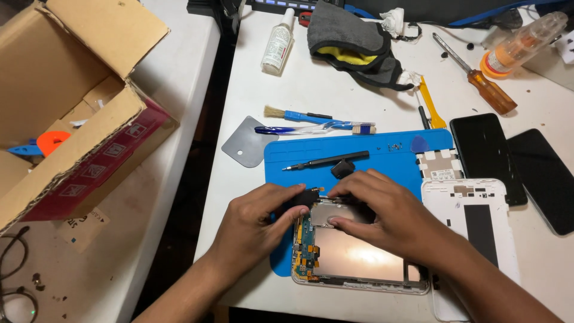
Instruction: Connecting internal ribbon cables and components during a tablet repair
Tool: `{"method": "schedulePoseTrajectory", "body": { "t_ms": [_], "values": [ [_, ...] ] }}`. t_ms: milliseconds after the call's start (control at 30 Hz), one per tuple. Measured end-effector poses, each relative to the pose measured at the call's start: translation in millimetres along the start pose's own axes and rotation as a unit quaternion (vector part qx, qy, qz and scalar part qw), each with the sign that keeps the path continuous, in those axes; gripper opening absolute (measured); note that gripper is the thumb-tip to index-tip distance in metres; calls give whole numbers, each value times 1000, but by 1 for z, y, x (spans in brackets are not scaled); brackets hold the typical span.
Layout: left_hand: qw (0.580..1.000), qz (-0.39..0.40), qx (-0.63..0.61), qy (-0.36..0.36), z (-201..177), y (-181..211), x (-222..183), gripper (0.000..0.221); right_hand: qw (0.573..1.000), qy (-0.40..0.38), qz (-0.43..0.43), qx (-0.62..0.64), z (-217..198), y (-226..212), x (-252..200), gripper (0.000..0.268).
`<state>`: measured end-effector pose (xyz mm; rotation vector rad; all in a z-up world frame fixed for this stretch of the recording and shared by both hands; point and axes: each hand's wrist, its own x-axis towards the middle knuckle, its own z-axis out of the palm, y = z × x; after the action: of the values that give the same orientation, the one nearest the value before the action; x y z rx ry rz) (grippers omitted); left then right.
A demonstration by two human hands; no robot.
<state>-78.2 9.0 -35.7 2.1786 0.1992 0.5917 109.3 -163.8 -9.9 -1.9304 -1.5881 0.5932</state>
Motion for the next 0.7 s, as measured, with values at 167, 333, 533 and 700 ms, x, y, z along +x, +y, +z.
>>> {"method": "schedulePoseTrajectory", "body": {
  "t_ms": [167,333,533,700],
  "values": [
    [999,-45,-18,-20,-3,0,0,35,999,20,-25,2,7,9,2,30],
    [998,-47,-27,-36,-2,2,1,30,999,48,-3,2,6,4,1,40],
    [995,-11,-90,-48,-2,0,-3,30,990,76,-112,46,9,9,1,52],
    [997,0,-51,-60,0,-1,-3,37,990,80,-107,33,10,3,4,29]
  ]
}}
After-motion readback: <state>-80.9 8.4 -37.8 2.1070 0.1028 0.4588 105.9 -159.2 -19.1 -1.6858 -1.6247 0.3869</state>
